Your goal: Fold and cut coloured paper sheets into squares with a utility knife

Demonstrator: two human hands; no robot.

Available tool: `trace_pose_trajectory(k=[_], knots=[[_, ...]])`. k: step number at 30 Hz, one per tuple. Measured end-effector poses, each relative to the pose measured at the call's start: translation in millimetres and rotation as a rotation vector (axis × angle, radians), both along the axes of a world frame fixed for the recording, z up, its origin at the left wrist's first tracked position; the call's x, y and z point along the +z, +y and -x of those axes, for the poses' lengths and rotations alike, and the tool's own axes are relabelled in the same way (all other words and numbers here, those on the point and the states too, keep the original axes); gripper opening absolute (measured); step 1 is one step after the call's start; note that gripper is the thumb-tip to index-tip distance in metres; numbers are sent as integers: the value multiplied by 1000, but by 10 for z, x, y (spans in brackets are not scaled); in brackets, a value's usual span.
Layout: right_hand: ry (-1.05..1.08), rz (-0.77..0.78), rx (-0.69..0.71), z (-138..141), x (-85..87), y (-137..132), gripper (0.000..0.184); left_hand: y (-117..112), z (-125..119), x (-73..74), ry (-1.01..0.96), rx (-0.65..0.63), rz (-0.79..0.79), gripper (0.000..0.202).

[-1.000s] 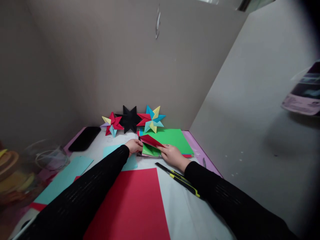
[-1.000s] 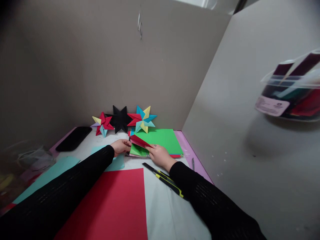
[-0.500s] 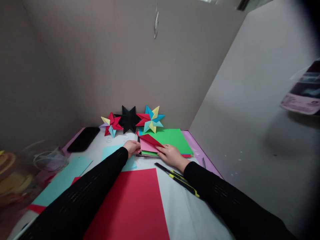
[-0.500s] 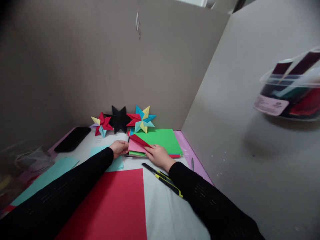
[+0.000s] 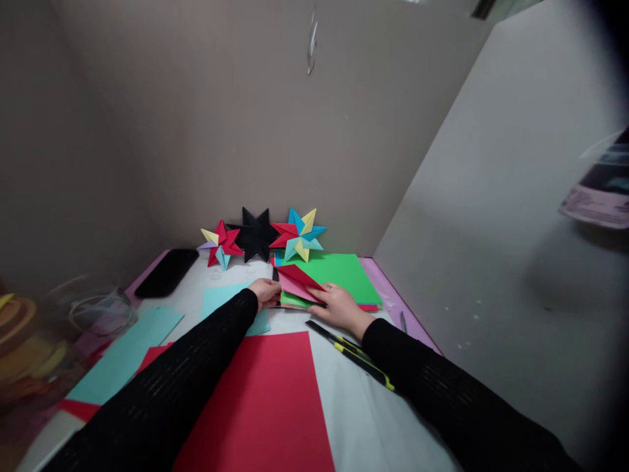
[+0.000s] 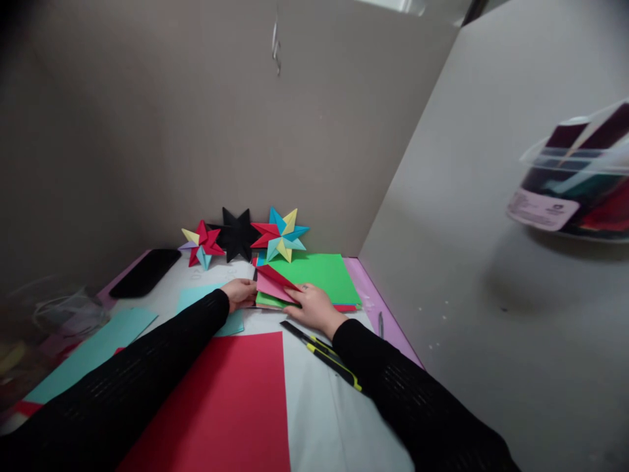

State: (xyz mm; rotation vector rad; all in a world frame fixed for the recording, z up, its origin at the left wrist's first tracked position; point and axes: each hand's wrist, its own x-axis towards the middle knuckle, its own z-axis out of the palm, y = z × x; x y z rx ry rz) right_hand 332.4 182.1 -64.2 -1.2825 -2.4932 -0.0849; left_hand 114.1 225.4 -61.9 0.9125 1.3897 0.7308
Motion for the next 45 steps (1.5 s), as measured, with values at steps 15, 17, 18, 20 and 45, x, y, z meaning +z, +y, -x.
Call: trace_pose_trajectory(k=[15,17,18,20,45], knots=[[-1,-31,-63,10,-85,49,42,-39,-51,-100,41,93,-128,17],[3,-32,-57,17,-91,38,42,-39,-69,-139,54,119,-169,21],[6,-32,-58,19,-95,33,43,-42,-75,-162,57,130,-186,25],[15,-35,-60,21,-103,30,43,-52,-80,-206,73,133,-221,30],[86,11,-117,-16,-44,108,38,-82,-27,-392,278,143,-591,29]])
